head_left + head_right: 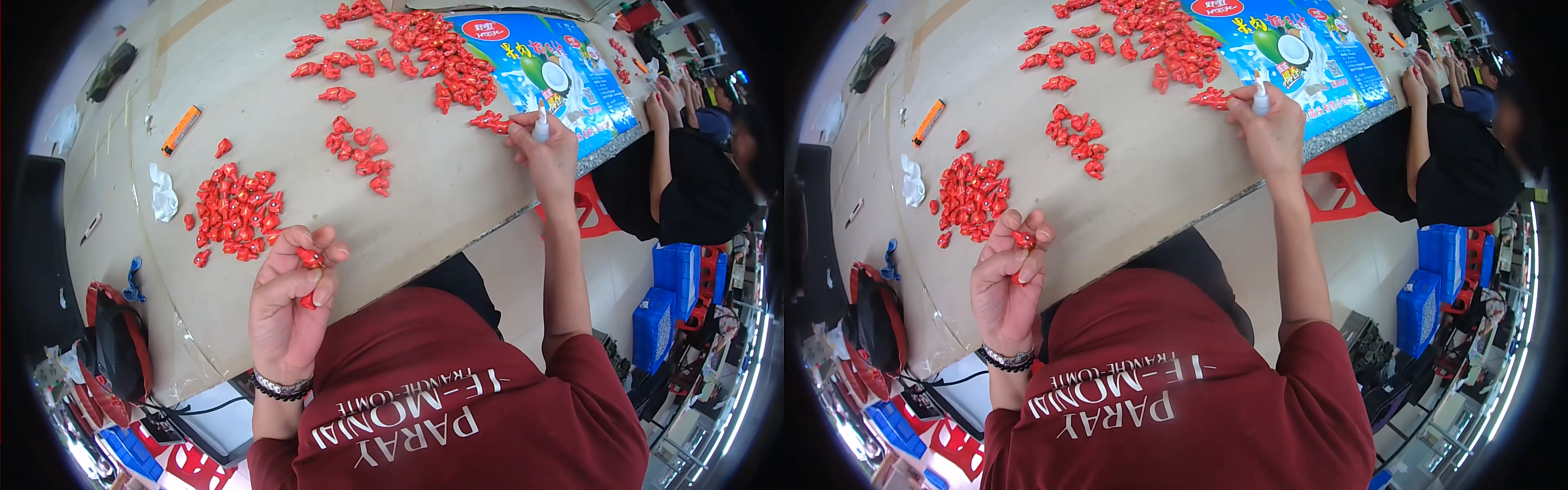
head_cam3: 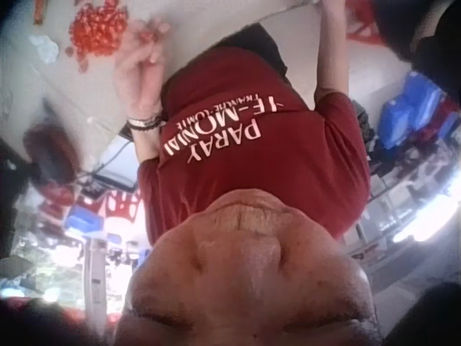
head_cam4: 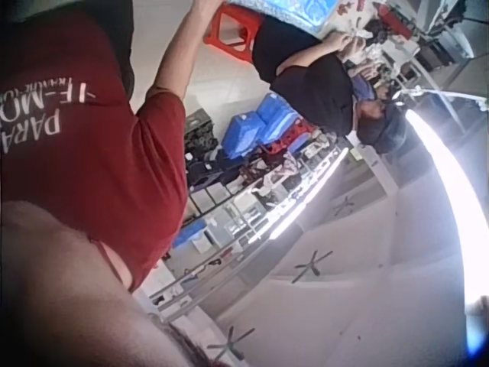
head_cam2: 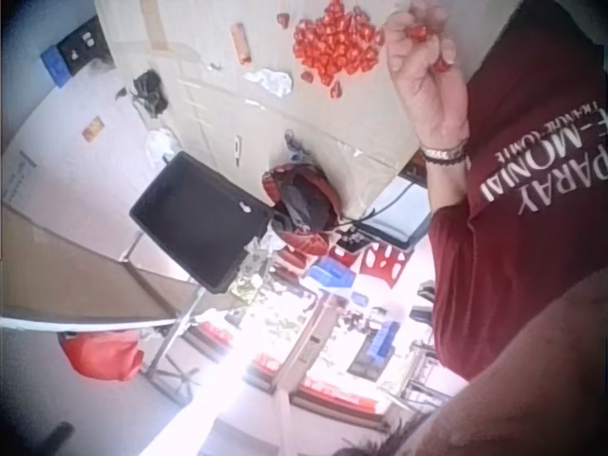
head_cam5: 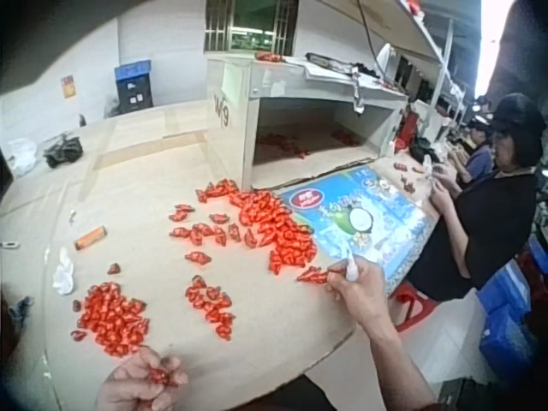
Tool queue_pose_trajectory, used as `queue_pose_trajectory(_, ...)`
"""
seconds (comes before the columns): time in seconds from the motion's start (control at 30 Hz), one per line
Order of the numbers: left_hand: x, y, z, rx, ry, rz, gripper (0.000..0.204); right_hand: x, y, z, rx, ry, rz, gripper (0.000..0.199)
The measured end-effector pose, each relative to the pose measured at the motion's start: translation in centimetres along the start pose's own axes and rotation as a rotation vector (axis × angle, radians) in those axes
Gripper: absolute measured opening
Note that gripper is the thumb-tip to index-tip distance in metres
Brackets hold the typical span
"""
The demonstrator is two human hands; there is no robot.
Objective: The person uses a small white squeeze bottle to fill red, heart-shaped wrappers with a liquid. They pick up a wrapper, apply the liquid, and then seal it by hand. The process is repeated continuously throughout the clip.
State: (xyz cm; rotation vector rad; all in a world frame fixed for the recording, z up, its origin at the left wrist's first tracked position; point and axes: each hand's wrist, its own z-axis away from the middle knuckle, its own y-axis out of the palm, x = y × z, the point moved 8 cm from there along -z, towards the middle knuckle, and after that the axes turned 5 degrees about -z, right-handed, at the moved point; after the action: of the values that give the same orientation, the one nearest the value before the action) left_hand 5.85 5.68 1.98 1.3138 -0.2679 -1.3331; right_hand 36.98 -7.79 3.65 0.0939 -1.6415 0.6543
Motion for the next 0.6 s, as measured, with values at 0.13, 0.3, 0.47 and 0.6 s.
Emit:
queue_pose_trajectory(0.13, 1.0, -0.2, -0.6, -0.026, -0.07, -0.015, 0.03, -0.7, -1.4, -1.2, -0.023, 0.057, 0.118, 0.014)
queue_pose_trajectory(0.3, 1.6, 0.7, -1.7, 0.192, -0.067, 0.097, 0.043, 0.4, -1.6, -1.5, -0.041, -0.021, 0.154, 0.022)
queue_pose_trajectory(0.47, 1.6, 1.2, -1.9, 0.228, -0.047, 0.194, 0.044, 4.3, 0.3, 2.1, 0.029, -0.169, -0.118, 0.034)
queue_pose_trajectory(0.6, 2.3, 0.8, -1.5, 0.326, -0.096, 0.233, 0.032, 6.3, 5.1, 5.7, 0.372, -0.217, -0.368, 0.042)
